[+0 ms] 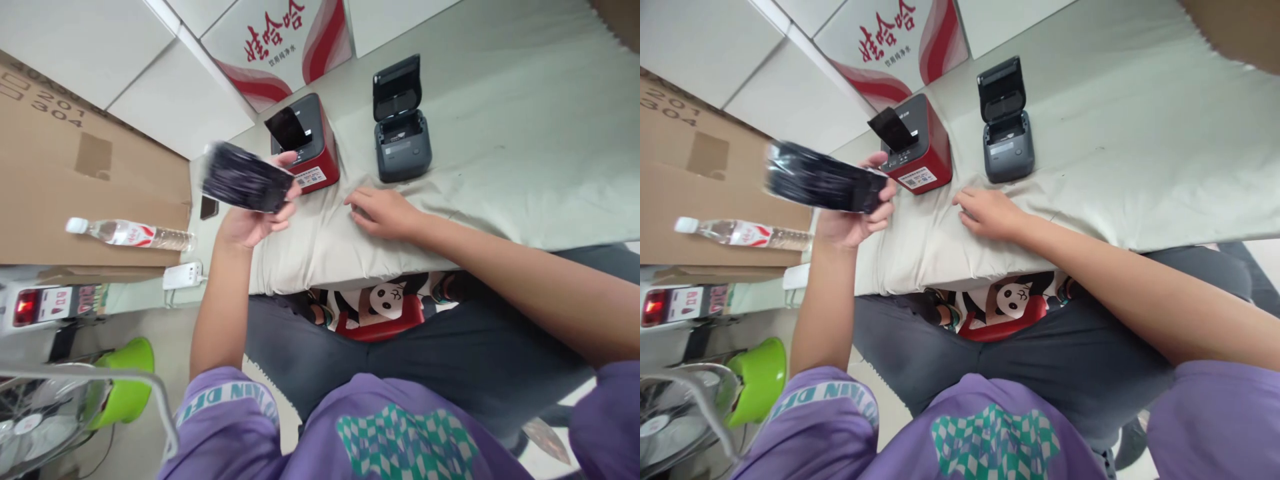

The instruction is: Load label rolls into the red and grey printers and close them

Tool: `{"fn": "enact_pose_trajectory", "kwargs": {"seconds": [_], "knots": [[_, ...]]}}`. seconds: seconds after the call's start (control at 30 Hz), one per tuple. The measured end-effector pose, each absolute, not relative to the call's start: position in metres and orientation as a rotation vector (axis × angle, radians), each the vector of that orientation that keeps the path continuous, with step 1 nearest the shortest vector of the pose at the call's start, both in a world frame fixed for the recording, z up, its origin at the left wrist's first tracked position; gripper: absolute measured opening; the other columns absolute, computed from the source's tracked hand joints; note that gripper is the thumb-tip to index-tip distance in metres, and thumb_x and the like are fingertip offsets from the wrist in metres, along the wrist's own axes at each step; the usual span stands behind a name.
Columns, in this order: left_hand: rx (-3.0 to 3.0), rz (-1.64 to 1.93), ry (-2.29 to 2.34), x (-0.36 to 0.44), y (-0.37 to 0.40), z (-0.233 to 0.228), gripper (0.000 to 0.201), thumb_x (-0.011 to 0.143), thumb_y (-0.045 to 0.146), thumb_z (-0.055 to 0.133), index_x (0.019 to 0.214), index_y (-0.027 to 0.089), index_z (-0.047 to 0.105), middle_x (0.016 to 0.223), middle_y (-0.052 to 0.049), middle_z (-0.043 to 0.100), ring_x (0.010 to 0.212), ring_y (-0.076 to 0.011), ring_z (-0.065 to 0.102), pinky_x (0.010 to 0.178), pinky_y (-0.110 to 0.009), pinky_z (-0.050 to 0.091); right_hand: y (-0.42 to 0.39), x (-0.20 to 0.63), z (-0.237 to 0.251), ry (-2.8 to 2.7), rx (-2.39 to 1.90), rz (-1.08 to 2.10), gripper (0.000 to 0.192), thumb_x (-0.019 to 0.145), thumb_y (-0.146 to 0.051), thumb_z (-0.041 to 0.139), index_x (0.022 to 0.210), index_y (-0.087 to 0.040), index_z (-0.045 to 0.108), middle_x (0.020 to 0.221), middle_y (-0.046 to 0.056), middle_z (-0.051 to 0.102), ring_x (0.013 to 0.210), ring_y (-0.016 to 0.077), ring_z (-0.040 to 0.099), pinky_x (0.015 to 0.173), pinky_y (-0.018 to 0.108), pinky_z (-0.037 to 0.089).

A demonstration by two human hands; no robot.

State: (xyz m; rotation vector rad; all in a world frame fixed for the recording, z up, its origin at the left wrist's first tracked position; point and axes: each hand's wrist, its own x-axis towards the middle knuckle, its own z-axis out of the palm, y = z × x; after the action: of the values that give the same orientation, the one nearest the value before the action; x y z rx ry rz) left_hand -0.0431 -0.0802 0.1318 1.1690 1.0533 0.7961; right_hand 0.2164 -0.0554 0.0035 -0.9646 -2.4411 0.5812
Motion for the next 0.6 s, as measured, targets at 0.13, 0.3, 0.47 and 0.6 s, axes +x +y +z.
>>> {"fn": "enact_pose_trajectory", "kwargs": {"seconds": [0.13,0.3,0.47,0.6], "knots": [[1.498,0.793,1.151,0.014,-0.055,0.110,0.071,0.077,0.041,0.083,0.142,0.041,0.053,0.099,-0.002,0.059,0.068,-0.0121,0.056,0.058,-0.025,0.041,-0.056,0.215,0.002,-2.461,-0.968,0.515,0.036,0.100,-0.029,0.046,0.129,-0.015,0.062,0.125,0.015,0.069,0.093,0.0257,0.064,0.073,0.033,0.037],[1.773,0.847,1.338,0.082,0.016,0.092,0.040,0.089,0.043,0.070,0.125,0.028,0.060,0.097,-0.004,0.065,0.101,-0.0232,0.062,0.073,-0.030,0.048,-0.058,0.215,0.006,-2.498,-0.982,0.507,0.036,0.101,-0.025,0.046,0.130,-0.014,0.062,0.124,0.015,0.069,0.085,0.0219,0.063,0.068,0.032,0.034],[2.007,0.724,1.345,0.100,0.074,0.093,0.026,0.079,0.025,0.078,0.102,0.025,0.065,0.088,-0.003,0.067,0.105,-0.0263,0.060,0.082,-0.035,0.049,-0.059,0.215,0.008,-2.536,-0.971,0.500,0.035,0.102,-0.024,0.045,0.130,-0.012,0.061,0.121,0.015,0.068,0.087,0.0217,0.062,0.066,0.032,0.033],[2.012,0.682,1.396,0.102,0.090,0.080,0.034,0.077,0.018,0.078,0.107,0.023,0.063,0.088,-0.003,0.066,0.100,-0.0252,0.064,0.087,-0.037,0.050,-0.059,0.216,0.006,-2.566,-0.947,0.472,0.033,0.101,-0.024,0.045,0.128,-0.013,0.061,0.119,0.014,0.068,0.086,0.0211,0.061,0.065,0.032,0.032]]}}
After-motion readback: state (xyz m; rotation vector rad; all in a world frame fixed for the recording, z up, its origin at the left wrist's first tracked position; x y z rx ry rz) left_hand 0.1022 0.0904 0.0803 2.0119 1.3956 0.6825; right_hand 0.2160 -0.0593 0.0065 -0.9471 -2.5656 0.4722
